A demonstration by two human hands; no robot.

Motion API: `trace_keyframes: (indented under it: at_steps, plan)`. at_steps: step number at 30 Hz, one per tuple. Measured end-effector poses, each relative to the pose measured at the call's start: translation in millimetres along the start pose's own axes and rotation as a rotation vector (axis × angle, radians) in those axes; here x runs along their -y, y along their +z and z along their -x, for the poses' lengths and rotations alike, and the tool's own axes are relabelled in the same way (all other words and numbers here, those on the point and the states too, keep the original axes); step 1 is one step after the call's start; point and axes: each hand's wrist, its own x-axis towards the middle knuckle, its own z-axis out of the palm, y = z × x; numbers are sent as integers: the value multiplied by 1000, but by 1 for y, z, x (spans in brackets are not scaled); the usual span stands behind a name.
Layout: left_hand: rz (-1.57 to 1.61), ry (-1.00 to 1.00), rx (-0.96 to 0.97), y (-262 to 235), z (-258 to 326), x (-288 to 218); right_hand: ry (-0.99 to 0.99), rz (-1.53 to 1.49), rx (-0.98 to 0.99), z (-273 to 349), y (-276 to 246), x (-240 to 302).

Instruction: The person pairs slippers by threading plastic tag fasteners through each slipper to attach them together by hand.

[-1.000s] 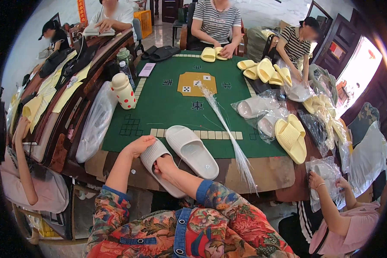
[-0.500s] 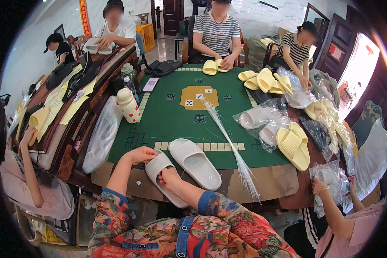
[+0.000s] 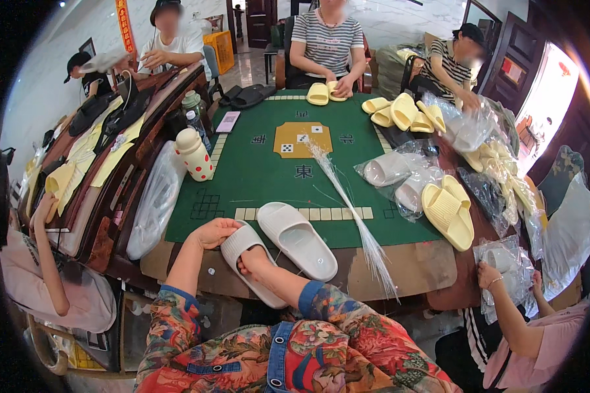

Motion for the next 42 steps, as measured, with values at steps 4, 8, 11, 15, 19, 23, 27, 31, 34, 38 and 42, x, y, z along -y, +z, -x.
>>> trace_keyframes:
  at_steps: [4,8,11,15,19,23,27,31,34,38,42]
  plan:
    - [26,3,-5,2,1,2,-1,37,-27,9,2,2]
    - [-13,24,-155,11,5,3,-15,-8,-31,11,0,-4]
    - [-189,40,-418,13,1,6,-38,-144,84,12,-12,-10]
    - [55,362,-645,3,-3,7,-68,-323,172,73,-42,-3]
    - [143,324,-804,5,-9,-9,58,-776,431,111,-92,4]
    - [-112,288,-822,26,-41,-13,-146,-1017,394,116,-118,13]
    - [-820,343,-713,56,-68,-16,-307,-625,117,109,-126,28]
    - [-1120,345,-743,72,-83,-9,-364,-178,-78,89,-139,22]
    - [-976,332,-688,74,-87,-6,-251,25,-11,94,-138,31]
    - [-885,391,-659,63,-84,-1,-144,40,38,111,-126,27]
    - [-825,358,-624,69,-85,-5,-10,-31,26,116,-132,20]
